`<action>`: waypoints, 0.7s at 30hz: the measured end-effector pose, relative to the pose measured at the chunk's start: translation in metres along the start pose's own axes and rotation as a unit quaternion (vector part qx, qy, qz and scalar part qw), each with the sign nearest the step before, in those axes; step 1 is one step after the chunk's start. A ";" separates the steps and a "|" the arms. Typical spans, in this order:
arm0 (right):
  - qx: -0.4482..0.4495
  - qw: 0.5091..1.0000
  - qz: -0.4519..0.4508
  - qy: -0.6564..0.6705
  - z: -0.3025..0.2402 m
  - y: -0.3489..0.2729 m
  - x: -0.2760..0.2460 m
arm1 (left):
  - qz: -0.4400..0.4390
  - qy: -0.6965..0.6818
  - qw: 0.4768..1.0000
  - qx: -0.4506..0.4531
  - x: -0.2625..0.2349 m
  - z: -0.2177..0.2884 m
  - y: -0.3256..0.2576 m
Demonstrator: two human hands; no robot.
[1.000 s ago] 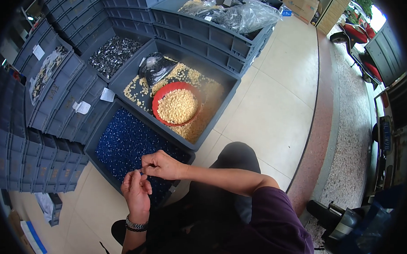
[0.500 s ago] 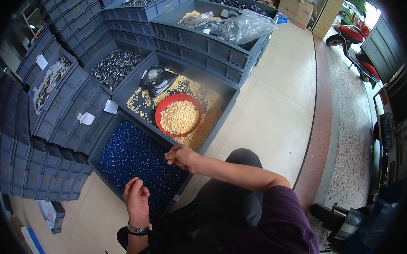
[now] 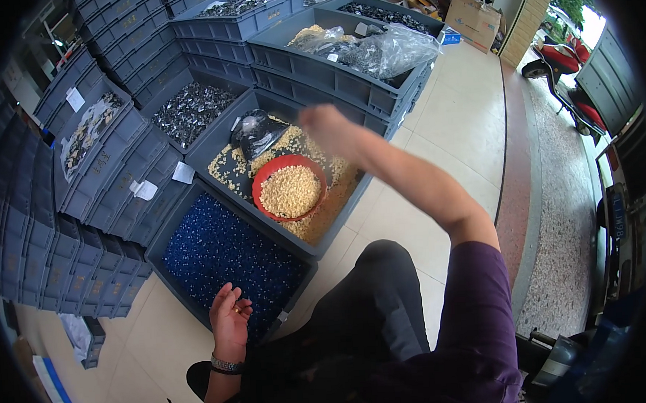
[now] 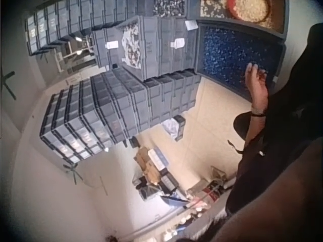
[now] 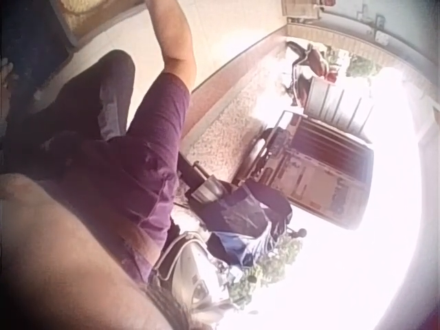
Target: The person sorts small yellow and blue components by hand, picking them from trays and placing them into gray storage bins.
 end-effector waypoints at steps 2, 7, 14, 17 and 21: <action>-0.032 0.997 0.058 0.044 -0.073 0.064 -0.040 | -0.008 0.009 1.000 -0.005 0.000 -0.006 -0.006; -0.101 0.989 0.092 0.060 -0.118 0.092 -0.038 | -0.012 0.011 1.000 -0.024 -0.006 -0.014 -0.015; 0.058 0.984 -0.028 -0.163 0.101 0.099 -0.009 | 0.006 0.050 0.998 -0.028 -0.004 -0.004 -0.018; -0.034 0.930 -0.032 -0.364 0.227 0.146 -0.069 | -0.057 0.034 0.998 -0.018 0.016 -0.012 -0.009; 0.043 0.898 0.030 -0.437 0.306 0.112 -0.009 | -0.014 0.051 0.998 -0.023 -0.017 -0.015 -0.016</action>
Point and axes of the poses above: each hand's wrist, its own y-axis towards the middle knuckle, its own x-axis out of the palm, z = x × y, the point moved 6 cm from there along y, towards the middle knuckle, and after that the axes turned 3 degrees about y, right-handed, at the moved point
